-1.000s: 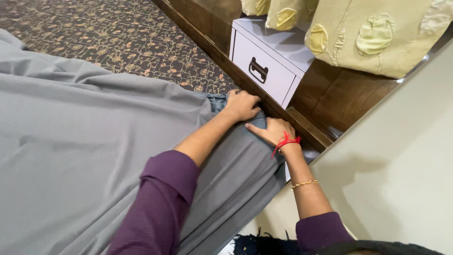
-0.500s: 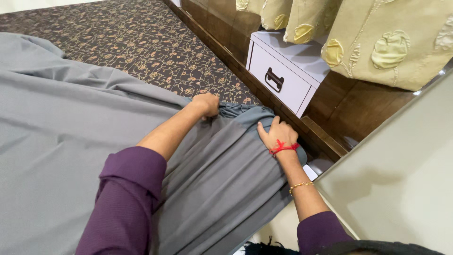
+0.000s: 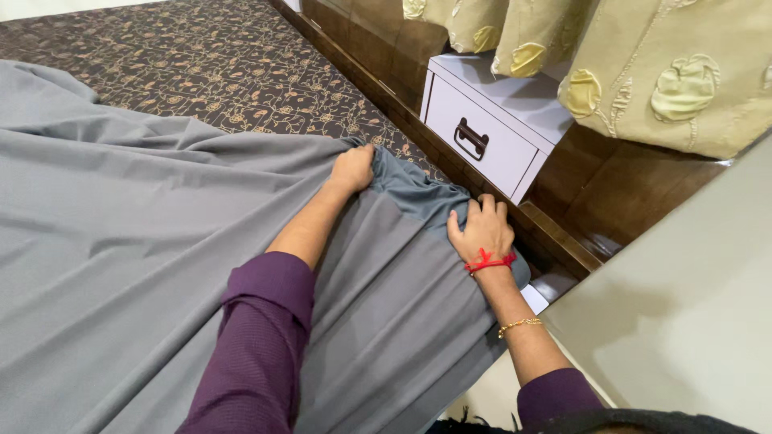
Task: The person spreads a grey bedsheet over a mattress and tucks the edges into the bed frame by hand.
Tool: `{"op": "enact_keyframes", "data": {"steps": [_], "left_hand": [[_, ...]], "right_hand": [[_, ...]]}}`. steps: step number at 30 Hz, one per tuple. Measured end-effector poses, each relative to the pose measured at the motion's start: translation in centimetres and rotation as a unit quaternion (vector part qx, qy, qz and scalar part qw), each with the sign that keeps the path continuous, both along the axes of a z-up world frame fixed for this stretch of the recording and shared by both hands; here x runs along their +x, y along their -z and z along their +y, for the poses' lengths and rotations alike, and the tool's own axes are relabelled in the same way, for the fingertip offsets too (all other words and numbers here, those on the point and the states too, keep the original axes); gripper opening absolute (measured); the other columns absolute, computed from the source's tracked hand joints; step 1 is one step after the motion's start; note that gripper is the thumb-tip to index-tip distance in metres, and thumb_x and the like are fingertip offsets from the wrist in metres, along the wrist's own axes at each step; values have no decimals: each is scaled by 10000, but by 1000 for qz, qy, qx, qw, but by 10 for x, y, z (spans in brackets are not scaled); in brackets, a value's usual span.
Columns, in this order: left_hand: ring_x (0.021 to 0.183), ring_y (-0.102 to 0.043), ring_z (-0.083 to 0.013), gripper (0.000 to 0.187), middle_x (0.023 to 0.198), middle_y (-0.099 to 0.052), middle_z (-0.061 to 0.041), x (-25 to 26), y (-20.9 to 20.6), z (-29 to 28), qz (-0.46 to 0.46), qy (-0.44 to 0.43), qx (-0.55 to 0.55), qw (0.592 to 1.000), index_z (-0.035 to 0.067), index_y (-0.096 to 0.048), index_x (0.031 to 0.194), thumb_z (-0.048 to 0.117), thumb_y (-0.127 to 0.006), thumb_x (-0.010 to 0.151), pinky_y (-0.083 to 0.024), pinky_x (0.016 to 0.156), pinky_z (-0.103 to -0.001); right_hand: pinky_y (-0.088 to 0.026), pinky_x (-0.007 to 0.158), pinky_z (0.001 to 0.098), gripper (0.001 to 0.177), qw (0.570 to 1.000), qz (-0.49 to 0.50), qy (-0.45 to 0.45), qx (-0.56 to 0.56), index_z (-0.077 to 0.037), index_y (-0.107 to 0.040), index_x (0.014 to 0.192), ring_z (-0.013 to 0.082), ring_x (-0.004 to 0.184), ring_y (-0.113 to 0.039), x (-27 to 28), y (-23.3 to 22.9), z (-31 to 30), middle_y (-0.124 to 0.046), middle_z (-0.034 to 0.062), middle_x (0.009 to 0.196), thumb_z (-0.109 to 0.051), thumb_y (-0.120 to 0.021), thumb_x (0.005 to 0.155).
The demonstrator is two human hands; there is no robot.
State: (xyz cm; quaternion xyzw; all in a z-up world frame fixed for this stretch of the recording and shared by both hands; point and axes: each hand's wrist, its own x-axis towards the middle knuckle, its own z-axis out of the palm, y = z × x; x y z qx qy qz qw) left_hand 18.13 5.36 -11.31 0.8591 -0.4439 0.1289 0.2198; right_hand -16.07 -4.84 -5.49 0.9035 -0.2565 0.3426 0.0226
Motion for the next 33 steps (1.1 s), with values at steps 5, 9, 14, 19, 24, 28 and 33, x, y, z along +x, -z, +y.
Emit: {"op": "enact_keyframes", "data": {"steps": [5,9,14,19,24,28,33], "left_hand": [[1073,-618,-468,925,1141,-619,-344,-29,-35,23,108,191,28,975,-109,-184,1527,174,-717,825,-501,921,-485],[1054,-664,-420,742,1074,-702,-248,-112,-80,125,41,120,-18,992,-18,-429,1431,209,-748,802,-523,906,-499],[1046,-624,-423,682,1109,-633,-210,-192,-126,305,18,-41,122,992,41,-552,1218,406,-856,728,-541,853,-517],[1048,-613,-364,634,1133,-583,-184,-231,-113,420,69,-241,179,951,-13,-612,1127,559,-742,887,-575,825,-471],[943,-598,-388,430,1038,-598,-211,-214,-54,426,-86,-249,-14,965,-48,-616,1132,266,-706,852,-564,730,-455],[973,-603,-359,103,994,-641,-118,-189,-30,418,-55,-294,-48,953,89,-639,998,185,-628,961,-523,778,-506],[952,-611,-365,68,962,-669,-89,-180,-24,391,-17,-380,-117,918,131,-637,970,174,-593,939,-478,753,-560]], "right_hand": [[-537,771,501,423,998,12,-49,-26,-201,-735,1295,300,1055,-602,-3,2,-6,-673,54,1123,-370,-637,920],[-527,853,504,334,997,32,-66,-16,-322,-749,1260,298,1113,-603,0,11,-16,-691,19,1212,-380,-634,952],[-516,888,537,345,997,58,-48,-19,-311,-752,1271,304,1147,-600,3,22,-28,-704,19,1233,-386,-603,969],[-493,910,617,410,991,119,-7,-61,-299,-723,1327,325,1169,-601,13,31,-44,-715,33,1261,-424,-531,987],[-505,952,615,418,976,210,13,-52,-152,-693,1218,362,1181,-640,20,40,-63,-764,108,1140,-459,-470,1043],[-524,891,591,497,958,286,-8,-38,-141,-693,1240,406,1081,-685,43,15,-64,-759,178,1153,-491,-488,954],[-530,890,584,574,968,231,-102,-6,-89,-654,1370,461,1015,-731,83,-43,-13,-760,276,1111,-508,-445,1037]]}}
